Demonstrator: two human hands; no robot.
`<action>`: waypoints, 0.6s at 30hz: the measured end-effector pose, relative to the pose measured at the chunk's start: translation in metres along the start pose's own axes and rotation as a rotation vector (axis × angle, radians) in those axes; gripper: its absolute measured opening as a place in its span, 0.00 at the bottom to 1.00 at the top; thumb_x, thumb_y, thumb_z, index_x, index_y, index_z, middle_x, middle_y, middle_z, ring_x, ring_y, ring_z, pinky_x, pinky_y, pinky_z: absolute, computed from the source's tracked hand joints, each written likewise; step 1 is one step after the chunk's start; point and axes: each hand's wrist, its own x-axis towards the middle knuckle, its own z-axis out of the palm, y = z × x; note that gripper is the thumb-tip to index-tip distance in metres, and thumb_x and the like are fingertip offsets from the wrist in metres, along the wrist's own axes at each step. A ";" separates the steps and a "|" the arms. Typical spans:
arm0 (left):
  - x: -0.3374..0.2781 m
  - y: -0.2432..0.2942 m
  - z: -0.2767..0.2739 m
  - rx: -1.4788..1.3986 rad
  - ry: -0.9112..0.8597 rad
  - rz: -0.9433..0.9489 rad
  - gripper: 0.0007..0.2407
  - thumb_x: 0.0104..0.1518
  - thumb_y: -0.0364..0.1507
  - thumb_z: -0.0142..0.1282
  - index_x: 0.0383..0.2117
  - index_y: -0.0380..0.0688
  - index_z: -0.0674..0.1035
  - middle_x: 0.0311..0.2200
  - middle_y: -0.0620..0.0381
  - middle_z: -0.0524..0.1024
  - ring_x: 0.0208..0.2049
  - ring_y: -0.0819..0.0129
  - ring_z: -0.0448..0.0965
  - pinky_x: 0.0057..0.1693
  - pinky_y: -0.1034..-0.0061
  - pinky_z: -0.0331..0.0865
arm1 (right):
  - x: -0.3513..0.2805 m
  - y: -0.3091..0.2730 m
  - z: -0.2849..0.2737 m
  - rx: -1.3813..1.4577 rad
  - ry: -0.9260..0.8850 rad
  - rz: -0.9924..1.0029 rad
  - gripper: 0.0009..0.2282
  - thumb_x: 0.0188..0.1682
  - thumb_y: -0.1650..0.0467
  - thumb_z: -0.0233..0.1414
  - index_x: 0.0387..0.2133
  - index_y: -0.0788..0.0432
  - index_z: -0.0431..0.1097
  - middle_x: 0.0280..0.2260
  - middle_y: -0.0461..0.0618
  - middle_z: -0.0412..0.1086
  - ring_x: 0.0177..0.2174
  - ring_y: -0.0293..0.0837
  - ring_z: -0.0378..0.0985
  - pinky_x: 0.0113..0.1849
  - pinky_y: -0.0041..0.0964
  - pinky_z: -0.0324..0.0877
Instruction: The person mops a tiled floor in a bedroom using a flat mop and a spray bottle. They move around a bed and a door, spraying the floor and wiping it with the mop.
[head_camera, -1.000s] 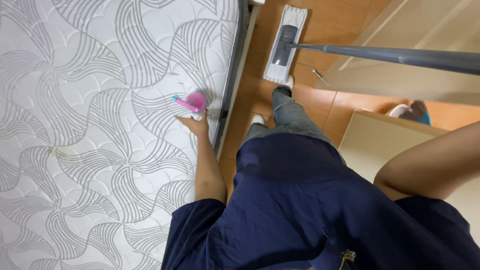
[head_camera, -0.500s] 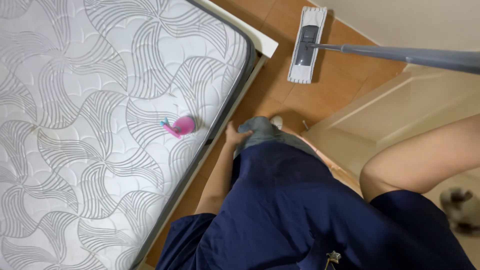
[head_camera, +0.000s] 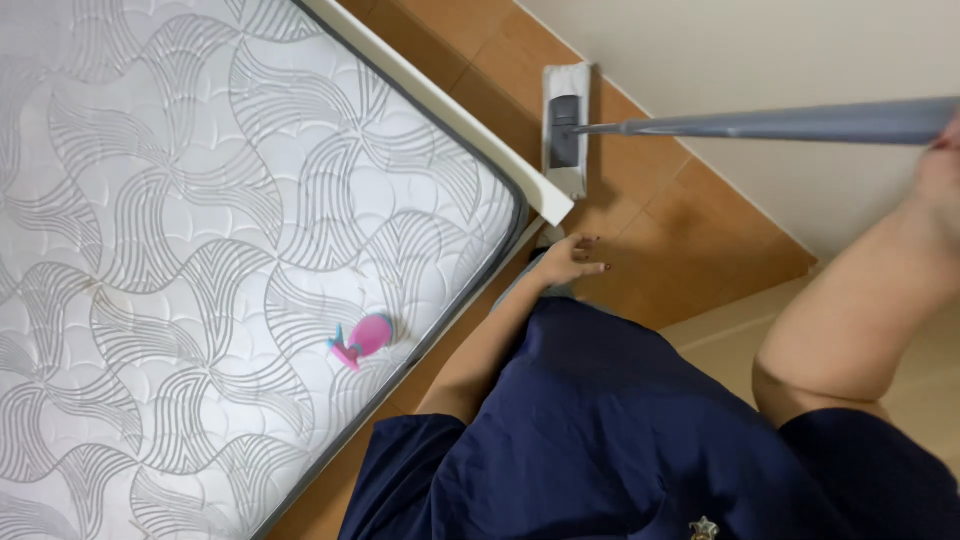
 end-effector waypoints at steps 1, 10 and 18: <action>0.014 0.019 -0.007 0.007 0.004 -0.008 0.37 0.48 0.40 0.71 0.62 0.32 0.67 0.58 0.38 0.73 0.59 0.50 0.76 0.60 0.63 0.73 | 0.020 -0.001 0.032 0.003 -0.005 -0.003 0.15 0.54 0.69 0.46 0.20 0.59 0.49 0.19 0.59 0.51 0.19 0.54 0.49 0.24 0.43 0.43; 0.093 0.161 -0.056 0.000 0.300 0.115 0.45 0.50 0.40 0.68 0.69 0.34 0.50 0.66 0.35 0.59 0.61 0.45 0.71 0.61 0.61 0.71 | 0.199 -0.085 0.312 0.460 0.031 -0.151 0.25 0.56 0.50 0.35 0.22 0.60 0.53 0.19 0.52 0.58 0.18 0.43 0.62 0.21 0.33 0.58; 0.152 0.280 -0.055 0.366 0.727 0.345 0.55 0.44 0.39 0.75 0.70 0.36 0.38 0.70 0.32 0.40 0.69 0.35 0.48 0.71 0.53 0.50 | 0.172 -0.024 0.296 0.236 -0.110 0.185 0.13 0.60 0.66 0.46 0.34 0.63 0.52 0.35 0.62 0.66 0.30 0.47 0.70 0.34 0.40 0.73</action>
